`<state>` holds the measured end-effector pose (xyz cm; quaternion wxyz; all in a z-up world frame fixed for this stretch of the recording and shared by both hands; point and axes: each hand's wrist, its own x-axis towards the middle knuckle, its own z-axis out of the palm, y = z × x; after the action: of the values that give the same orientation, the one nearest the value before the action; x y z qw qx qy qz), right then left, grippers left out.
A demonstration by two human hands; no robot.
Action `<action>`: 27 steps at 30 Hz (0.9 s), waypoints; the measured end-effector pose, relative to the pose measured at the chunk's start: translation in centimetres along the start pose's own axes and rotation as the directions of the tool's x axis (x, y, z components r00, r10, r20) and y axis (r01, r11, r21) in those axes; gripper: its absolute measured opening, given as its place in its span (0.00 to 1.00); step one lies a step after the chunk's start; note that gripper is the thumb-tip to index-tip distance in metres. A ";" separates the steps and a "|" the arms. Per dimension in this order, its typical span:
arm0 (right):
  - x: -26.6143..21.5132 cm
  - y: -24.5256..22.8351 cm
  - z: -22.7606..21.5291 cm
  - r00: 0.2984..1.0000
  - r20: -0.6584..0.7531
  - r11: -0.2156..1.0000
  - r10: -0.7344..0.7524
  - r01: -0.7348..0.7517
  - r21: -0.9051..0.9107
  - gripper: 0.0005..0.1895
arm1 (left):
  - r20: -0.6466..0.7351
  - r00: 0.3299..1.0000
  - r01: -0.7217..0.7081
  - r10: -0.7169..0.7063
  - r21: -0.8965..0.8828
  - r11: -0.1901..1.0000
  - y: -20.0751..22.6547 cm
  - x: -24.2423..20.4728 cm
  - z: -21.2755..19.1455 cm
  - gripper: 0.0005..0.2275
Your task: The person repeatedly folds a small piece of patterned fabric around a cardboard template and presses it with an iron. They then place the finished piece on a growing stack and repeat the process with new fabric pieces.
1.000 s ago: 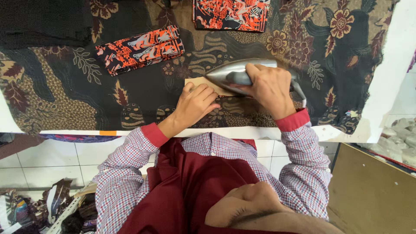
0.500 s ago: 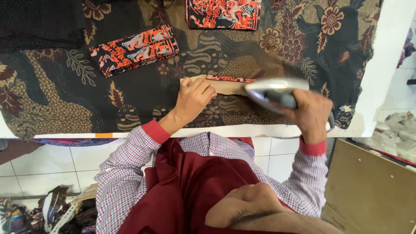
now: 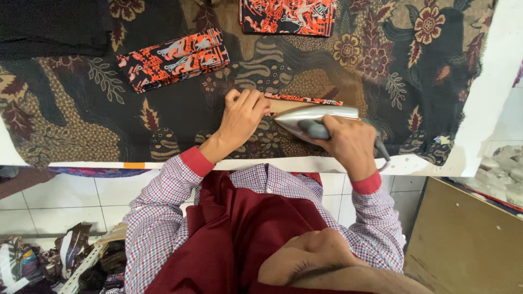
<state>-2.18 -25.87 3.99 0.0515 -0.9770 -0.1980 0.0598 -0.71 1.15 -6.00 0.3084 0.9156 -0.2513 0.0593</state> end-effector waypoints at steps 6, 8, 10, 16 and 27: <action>3.0 -3.4 -0.5 1.000 0.012 0.999 -0.010 0.010 0.045 0.24 | -0.005 0.991 0.133 -0.134 -0.105 0.986 -0.7 0.0 -3.3 0.10; 3.4 -3.8 -0.5 1.000 0.008 0.999 -0.012 0.012 0.049 0.24 | 0.008 0.989 0.146 -0.146 -0.046 0.988 -0.6 -0.1 -4.1 0.10; 3.4 -3.7 -0.5 1.000 0.022 0.999 -0.009 0.008 0.038 0.25 | 0.026 0.988 0.155 -0.155 -0.021 0.988 -0.5 -0.1 -4.7 0.13; 0.7 3.4 -0.9 0.952 -0.229 0.919 0.201 -0.103 0.381 0.17 | 0.072 0.986 0.154 -0.153 -0.013 0.988 -0.7 0.0 -4.7 0.17; 0.3 14.5 5.8 0.610 -0.394 0.476 0.687 0.032 0.879 0.13 | 0.137 0.981 0.145 -0.135 -0.066 0.987 -0.7 0.9 -5.3 0.15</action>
<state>2.85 -38.59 -3.53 0.5578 -0.7910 0.1045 -0.2286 0.67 4.38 -1.93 0.3290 0.9205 -0.2081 -0.0330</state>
